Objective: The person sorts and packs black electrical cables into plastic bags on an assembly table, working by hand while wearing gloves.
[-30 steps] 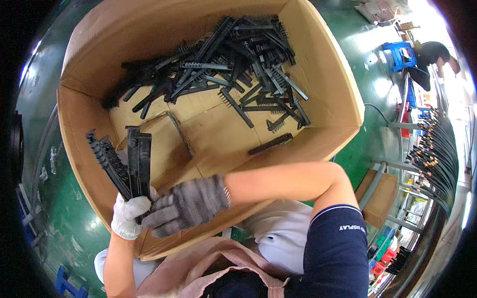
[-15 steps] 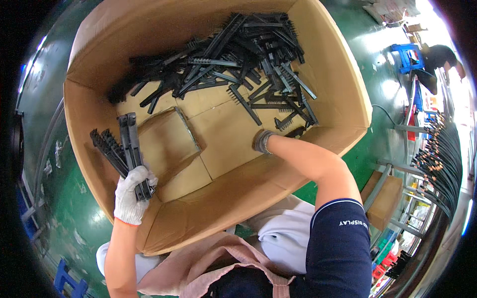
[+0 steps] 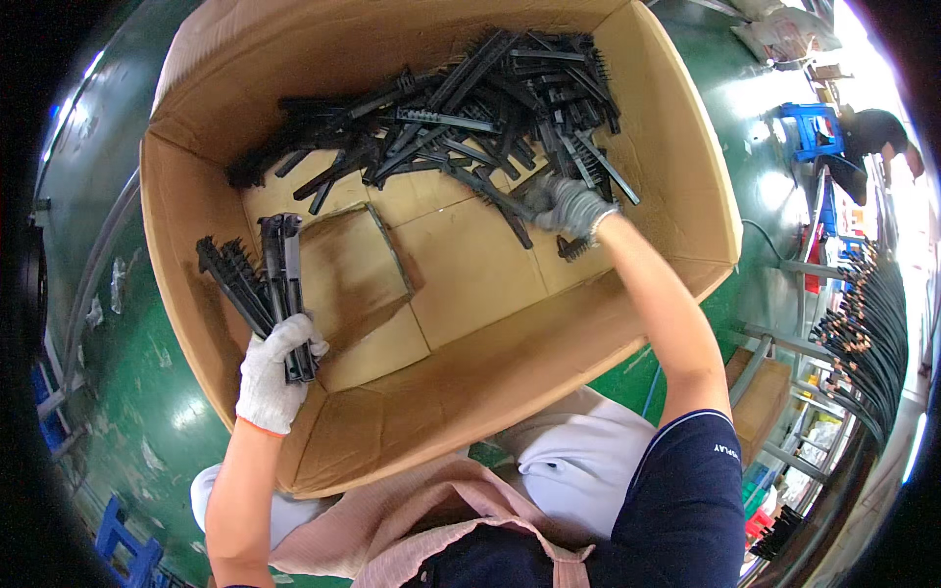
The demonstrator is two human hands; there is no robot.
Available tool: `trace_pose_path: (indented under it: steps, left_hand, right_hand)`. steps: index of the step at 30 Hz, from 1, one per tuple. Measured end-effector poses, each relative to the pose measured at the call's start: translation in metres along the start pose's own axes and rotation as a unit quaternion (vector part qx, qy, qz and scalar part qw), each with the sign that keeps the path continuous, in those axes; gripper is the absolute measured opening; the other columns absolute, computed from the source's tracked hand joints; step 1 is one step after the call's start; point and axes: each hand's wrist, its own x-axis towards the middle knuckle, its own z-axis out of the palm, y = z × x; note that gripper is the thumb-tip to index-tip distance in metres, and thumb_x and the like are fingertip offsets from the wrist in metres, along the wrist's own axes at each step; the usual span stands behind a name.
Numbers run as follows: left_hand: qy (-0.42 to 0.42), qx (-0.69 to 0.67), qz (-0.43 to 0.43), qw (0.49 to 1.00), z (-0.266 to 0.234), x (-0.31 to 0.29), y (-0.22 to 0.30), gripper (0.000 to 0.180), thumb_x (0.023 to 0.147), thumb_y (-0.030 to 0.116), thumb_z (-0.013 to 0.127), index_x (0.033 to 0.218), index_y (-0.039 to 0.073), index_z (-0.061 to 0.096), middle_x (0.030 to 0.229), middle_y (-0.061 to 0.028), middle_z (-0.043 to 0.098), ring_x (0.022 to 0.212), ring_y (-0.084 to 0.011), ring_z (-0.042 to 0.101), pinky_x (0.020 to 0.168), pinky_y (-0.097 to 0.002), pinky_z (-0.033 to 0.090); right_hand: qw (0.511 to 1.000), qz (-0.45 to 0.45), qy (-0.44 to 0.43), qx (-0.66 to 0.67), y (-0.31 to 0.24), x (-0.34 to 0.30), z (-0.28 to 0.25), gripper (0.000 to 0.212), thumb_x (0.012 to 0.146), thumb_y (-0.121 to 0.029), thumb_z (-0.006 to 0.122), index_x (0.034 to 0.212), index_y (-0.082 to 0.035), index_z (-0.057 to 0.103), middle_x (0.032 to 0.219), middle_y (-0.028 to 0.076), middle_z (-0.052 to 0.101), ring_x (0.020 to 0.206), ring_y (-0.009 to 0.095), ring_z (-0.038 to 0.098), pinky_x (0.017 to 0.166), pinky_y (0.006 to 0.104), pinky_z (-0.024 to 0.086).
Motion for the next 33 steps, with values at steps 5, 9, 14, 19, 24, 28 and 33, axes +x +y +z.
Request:
trace_pose_path:
  steps: [5, 9, 14, 19, 24, 28, 33]
  left_hand:
    - [0.007, 0.005, 0.006, 1.000, 0.004, 0.001, -0.001, 0.027, 0.080, 0.003, 0.066, 0.105, 0.005, 0.058, 0.087, -0.0039, 0.060, 0.072, -0.0156, 0.057, 0.067, -0.0337, 0.051]
    - [0.058, 0.026, 0.035, 0.997, -0.004, 0.001, -0.003, 0.018, 0.078, 0.005, 0.068, 0.095, 0.007, 0.060, 0.079, -0.0030, 0.061, 0.067, -0.0154, 0.059, 0.064, -0.0321, 0.051]
    - [0.081, 0.062, -0.012, 0.995, 0.002, 0.003, -0.012, 0.008, 0.078, 0.009, 0.068, 0.084, 0.007, 0.062, 0.070, -0.0039, 0.061, 0.065, -0.0163, 0.060, 0.062, -0.0319, 0.052]
    - [0.091, 0.045, -0.059, 0.993, 0.005, -0.002, -0.031, 0.014, 0.079, 0.007, 0.069, 0.091, 0.005, 0.062, 0.073, -0.0044, 0.062, 0.062, -0.0164, 0.059, 0.057, -0.0287, 0.048]
    - [0.119, 0.029, -0.071, 0.990, 0.009, 0.013, -0.054, 0.019, 0.079, 0.002, 0.069, 0.095, 0.004, 0.059, 0.076, -0.0092, 0.061, 0.066, -0.0218, 0.062, 0.061, -0.0365, 0.056]
    - [0.157, -0.027, -0.056, 0.986, 0.009, 0.046, -0.063, 0.016, 0.080, 0.000, 0.068, 0.092, 0.001, 0.059, 0.074, -0.0099, 0.061, 0.064, -0.0233, 0.061, 0.058, -0.0369, 0.056]
    - [0.116, -0.052, -0.097, 0.987, -0.001, 0.066, -0.072, 0.014, 0.081, 0.003, 0.070, 0.091, 0.000, 0.061, 0.077, -0.0111, 0.063, 0.064, -0.0243, 0.062, 0.059, -0.0364, 0.057]
  right_hand:
    - [0.977, 0.084, 0.004, -0.194, 0.022, 0.022, 0.085, 0.061, 0.071, -0.028, 0.077, 0.119, 0.001, 0.053, 0.117, 0.024, 0.061, 0.110, 0.036, 0.059, 0.096, 0.0390, 0.047]
    - [0.970, 0.180, -0.042, -0.160, 0.000, 0.040, 0.090, 0.071, 0.072, -0.035, 0.075, 0.127, 0.001, 0.048, 0.127, 0.026, 0.054, 0.120, 0.034, 0.054, 0.100, 0.0409, 0.044]
    - [0.933, 0.040, 0.176, -0.312, 0.028, 0.028, 0.110, 0.049, 0.086, -0.037, 0.060, 0.121, -0.004, 0.051, 0.114, 0.022, 0.062, 0.110, 0.037, 0.059, 0.093, 0.0421, 0.047]
    - [0.970, 0.138, -0.053, -0.195, 0.011, 0.046, 0.101, 0.046, 0.091, -0.025, 0.054, 0.129, -0.002, 0.040, 0.112, 0.022, 0.063, 0.100, 0.037, 0.063, 0.079, 0.0457, 0.051]
    - [0.857, 0.109, -0.156, 0.479, -0.059, 0.016, 0.097, 0.026, 0.095, -0.024, 0.054, 0.115, -0.012, 0.045, 0.078, 0.006, 0.056, 0.064, 0.021, 0.052, 0.056, 0.0375, 0.047]
    - [0.925, -0.126, -0.217, 0.287, -0.139, 0.007, 0.125, 0.064, 0.095, -0.013, 0.048, 0.149, -0.016, 0.014, 0.091, 0.006, 0.053, 0.069, 0.016, 0.056, 0.058, 0.0299, 0.053]
    - [0.887, 0.019, -0.237, 0.396, -0.169, -0.025, 0.171, 0.063, 0.095, -0.008, 0.046, 0.149, -0.018, 0.015, 0.097, 0.006, 0.050, 0.067, 0.015, 0.053, 0.065, 0.0323, 0.057]
